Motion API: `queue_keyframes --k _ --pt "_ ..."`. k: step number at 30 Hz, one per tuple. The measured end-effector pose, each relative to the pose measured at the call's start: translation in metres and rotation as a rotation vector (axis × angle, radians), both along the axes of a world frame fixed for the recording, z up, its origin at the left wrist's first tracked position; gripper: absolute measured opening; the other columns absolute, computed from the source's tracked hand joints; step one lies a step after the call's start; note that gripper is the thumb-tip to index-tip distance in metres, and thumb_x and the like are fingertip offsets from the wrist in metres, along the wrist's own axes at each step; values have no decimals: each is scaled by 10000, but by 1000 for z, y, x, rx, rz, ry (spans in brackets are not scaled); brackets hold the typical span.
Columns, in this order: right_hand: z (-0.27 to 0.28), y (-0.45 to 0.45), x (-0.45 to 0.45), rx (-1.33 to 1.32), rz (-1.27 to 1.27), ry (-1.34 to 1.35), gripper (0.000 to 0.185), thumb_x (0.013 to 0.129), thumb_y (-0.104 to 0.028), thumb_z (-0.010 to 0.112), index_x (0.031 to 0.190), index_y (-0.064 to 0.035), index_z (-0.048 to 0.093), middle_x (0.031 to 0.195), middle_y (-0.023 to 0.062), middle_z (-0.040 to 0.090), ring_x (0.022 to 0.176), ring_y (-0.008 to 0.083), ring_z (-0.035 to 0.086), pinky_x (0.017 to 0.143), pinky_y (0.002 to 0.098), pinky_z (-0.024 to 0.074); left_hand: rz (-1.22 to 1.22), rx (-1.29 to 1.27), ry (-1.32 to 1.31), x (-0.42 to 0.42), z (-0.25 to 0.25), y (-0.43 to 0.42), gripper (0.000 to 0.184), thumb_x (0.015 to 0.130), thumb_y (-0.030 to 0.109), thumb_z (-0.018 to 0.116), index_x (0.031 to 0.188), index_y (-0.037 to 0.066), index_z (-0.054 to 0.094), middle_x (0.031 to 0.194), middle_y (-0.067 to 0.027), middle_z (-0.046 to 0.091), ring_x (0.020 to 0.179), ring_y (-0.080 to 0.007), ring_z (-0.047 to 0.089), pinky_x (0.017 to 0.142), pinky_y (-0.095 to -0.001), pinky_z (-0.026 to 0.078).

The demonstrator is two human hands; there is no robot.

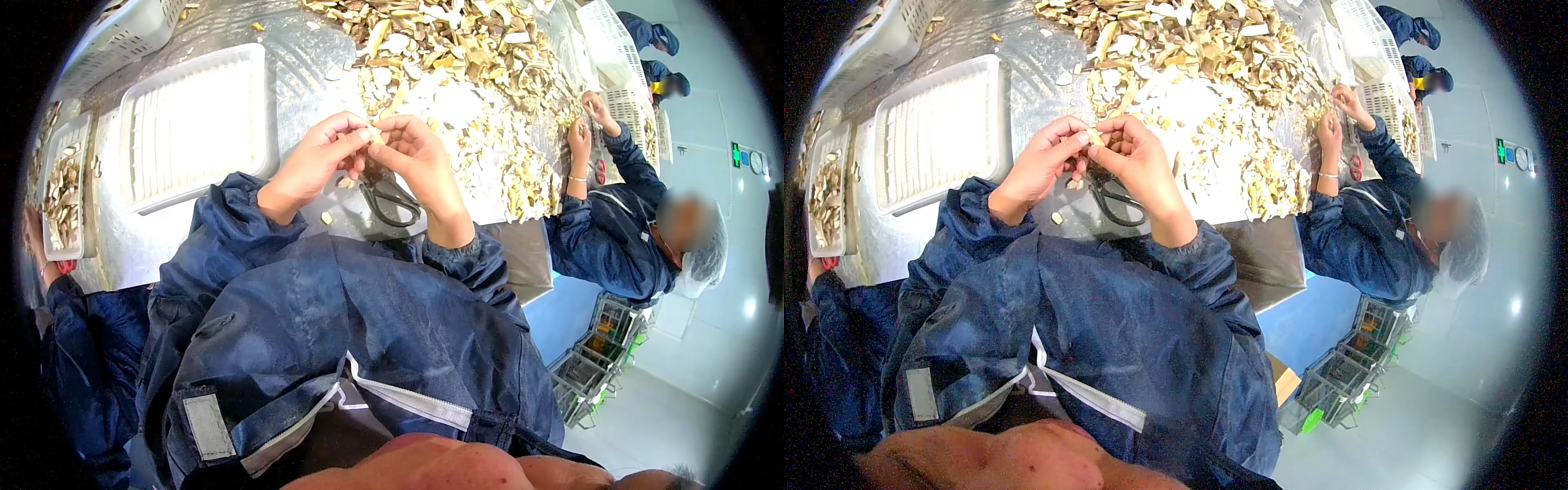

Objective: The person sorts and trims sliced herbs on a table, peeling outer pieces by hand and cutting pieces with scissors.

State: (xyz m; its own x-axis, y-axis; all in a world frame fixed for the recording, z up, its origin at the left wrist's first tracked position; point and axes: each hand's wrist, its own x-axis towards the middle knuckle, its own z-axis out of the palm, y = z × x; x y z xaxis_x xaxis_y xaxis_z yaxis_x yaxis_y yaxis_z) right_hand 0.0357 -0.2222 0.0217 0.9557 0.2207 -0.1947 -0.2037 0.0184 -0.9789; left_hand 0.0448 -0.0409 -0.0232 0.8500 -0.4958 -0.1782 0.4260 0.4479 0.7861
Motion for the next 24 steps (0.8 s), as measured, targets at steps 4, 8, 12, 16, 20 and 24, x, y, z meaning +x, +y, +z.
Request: queue_keyframes --k 4,8,12,16,20,24 --pt "5 -6 1 -47 18 32 165 918 -80 706 1031 21 642 859 27 666 759 72 607 689 205 490 7 17 -44 1 -3 2 149 1019 218 571 1034 72 594 825 6 585 665 -71 561 568 -230 476" --pt "-1 -11 0 -36 43 29 151 936 -126 697 962 20 666 837 32 678 733 80 600 671 212 475 29 80 -89 0 -3 0 148 1021 216 569 1027 70 594 816 7 583 668 -71 562 565 -228 477" --pt "-4 -12 1 -79 69 35 175 935 -158 697 937 17 680 824 30 676 729 81 597 662 222 469 37 114 -121 -2 2 -1 147 1014 211 579 1031 66 596 818 4 581 670 -78 566 556 -233 476" --pt "2 -16 20 -483 20 -28 274 908 -278 706 889 -5 693 801 86 683 711 149 629 666 290 495 119 62 -7 1 -3 0 162 1009 211 577 1026 52 604 827 -17 582 647 -101 576 544 -242 479" --pt "-15 -12 48 -1212 -149 -347 340 883 -370 689 867 -31 683 826 164 689 750 315 678 693 411 522 133 -91 71 3 1 5 193 1020 238 510 976 60 570 838 -43 570 630 -136 554 544 -263 459" --pt "-19 -4 55 -1318 -182 -307 335 846 -382 707 899 -51 681 818 151 702 778 366 681 718 451 526 164 -97 102 2 8 8 207 1031 241 456 960 67 543 843 -49 561 629 -138 522 542 -262 431"
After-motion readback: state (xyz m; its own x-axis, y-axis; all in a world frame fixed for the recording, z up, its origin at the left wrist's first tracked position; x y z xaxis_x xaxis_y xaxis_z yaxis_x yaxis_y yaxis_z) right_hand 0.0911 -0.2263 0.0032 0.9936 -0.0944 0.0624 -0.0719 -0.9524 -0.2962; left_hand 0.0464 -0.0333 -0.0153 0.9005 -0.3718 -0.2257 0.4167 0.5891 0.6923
